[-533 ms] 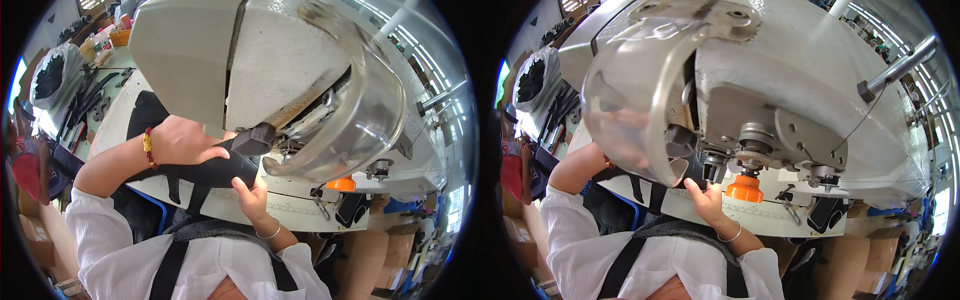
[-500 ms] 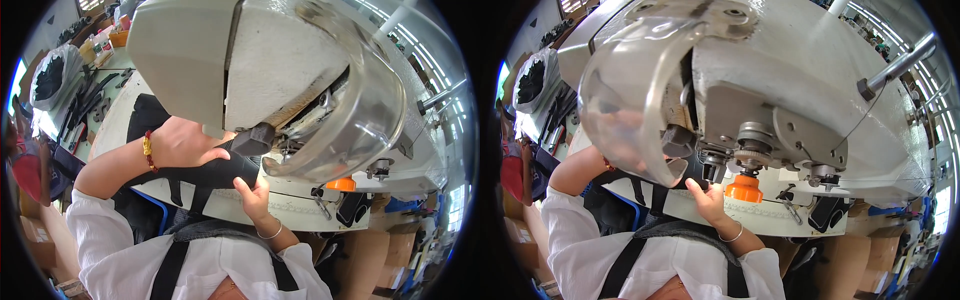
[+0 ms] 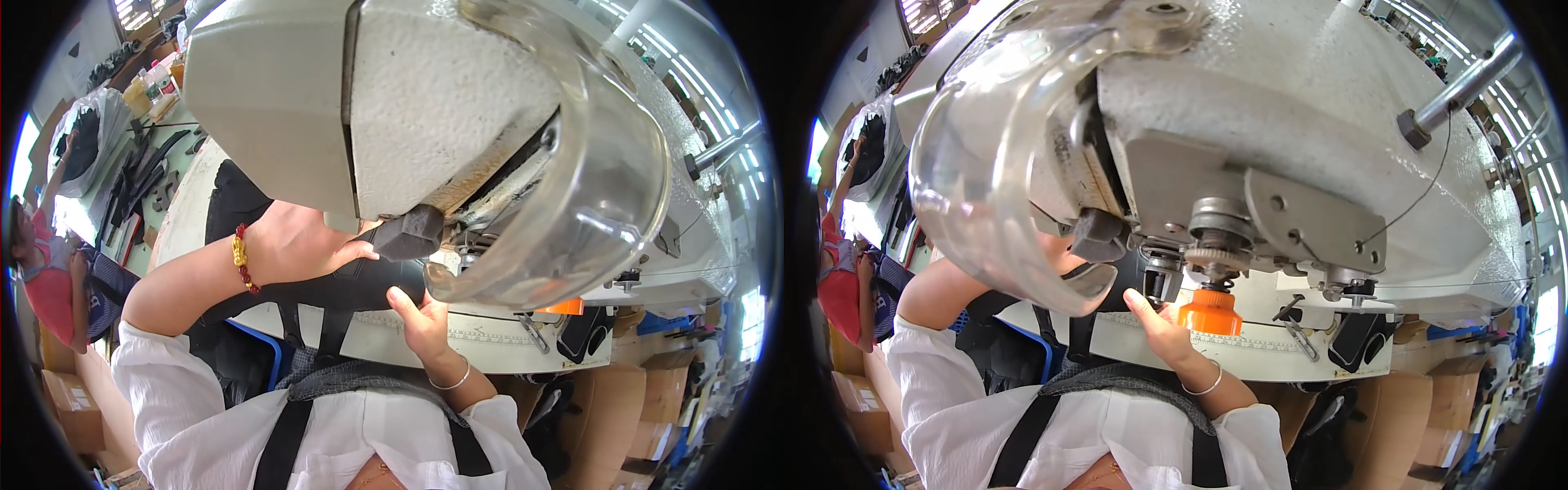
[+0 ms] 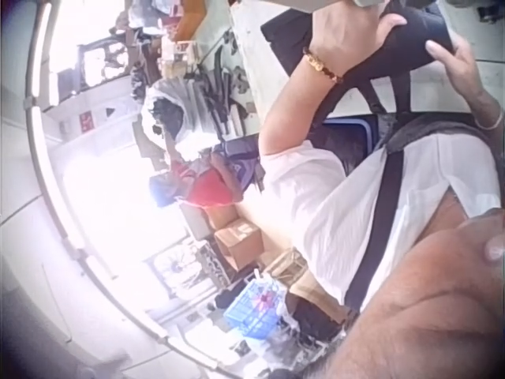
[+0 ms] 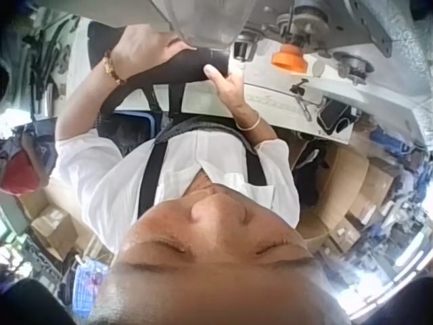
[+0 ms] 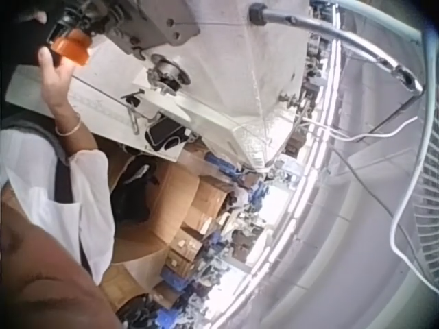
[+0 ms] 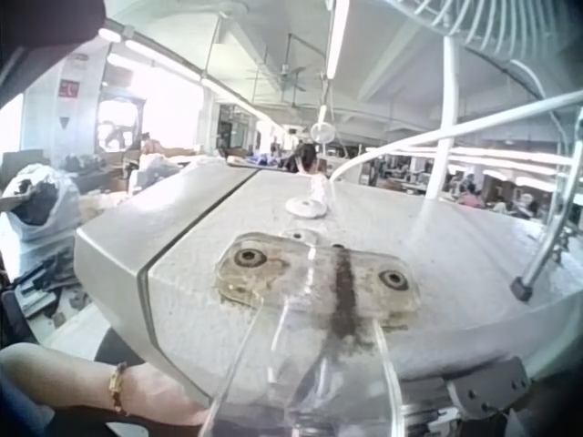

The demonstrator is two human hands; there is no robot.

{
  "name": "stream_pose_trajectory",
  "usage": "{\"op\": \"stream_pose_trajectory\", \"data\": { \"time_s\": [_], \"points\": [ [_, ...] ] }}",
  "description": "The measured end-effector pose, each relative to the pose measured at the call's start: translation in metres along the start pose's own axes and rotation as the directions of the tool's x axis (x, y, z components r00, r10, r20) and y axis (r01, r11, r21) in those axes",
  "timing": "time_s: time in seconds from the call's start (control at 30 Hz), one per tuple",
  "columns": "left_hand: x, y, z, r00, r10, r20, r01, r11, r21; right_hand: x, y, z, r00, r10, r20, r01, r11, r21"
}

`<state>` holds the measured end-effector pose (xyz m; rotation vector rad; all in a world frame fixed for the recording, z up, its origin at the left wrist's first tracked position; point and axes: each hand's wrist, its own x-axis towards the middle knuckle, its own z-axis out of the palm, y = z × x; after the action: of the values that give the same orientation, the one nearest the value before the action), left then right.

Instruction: Operating an industrial sewing machine to stitch together components of a black boot upper.

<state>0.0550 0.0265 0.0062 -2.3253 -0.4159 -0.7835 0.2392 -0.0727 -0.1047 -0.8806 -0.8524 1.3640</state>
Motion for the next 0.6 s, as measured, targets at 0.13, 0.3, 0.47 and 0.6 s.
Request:
{"op": "stream_pose_trajectory", "data": {
  "time_s": [0.13,0.3,0.47,0.6],
  "points": [
    [-0.008,-0.004,0.012,0.985,-0.099,0.143,0.122,0.979,-0.166,0.001,0.002,0.001,0.999,-0.02,0.037,0.02,1.0,-0.008],
    [-0.012,-0.009,0.021,0.996,-0.087,0.028,0.09,0.99,-0.113,0.005,0.002,0.005,0.999,-0.047,0.02,0.047,0.999,-0.005],
    [0.001,-0.014,0.006,0.971,0.006,0.238,0.038,0.982,-0.183,0.008,0.003,0.005,0.999,-0.037,0.0,0.037,0.999,-0.034],
    [0.011,-0.01,-0.006,0.819,-0.055,0.57,0.285,0.903,-0.322,0.011,0.005,0.005,1.0,-0.011,-0.028,0.009,0.998,-0.065]
  ]
}}
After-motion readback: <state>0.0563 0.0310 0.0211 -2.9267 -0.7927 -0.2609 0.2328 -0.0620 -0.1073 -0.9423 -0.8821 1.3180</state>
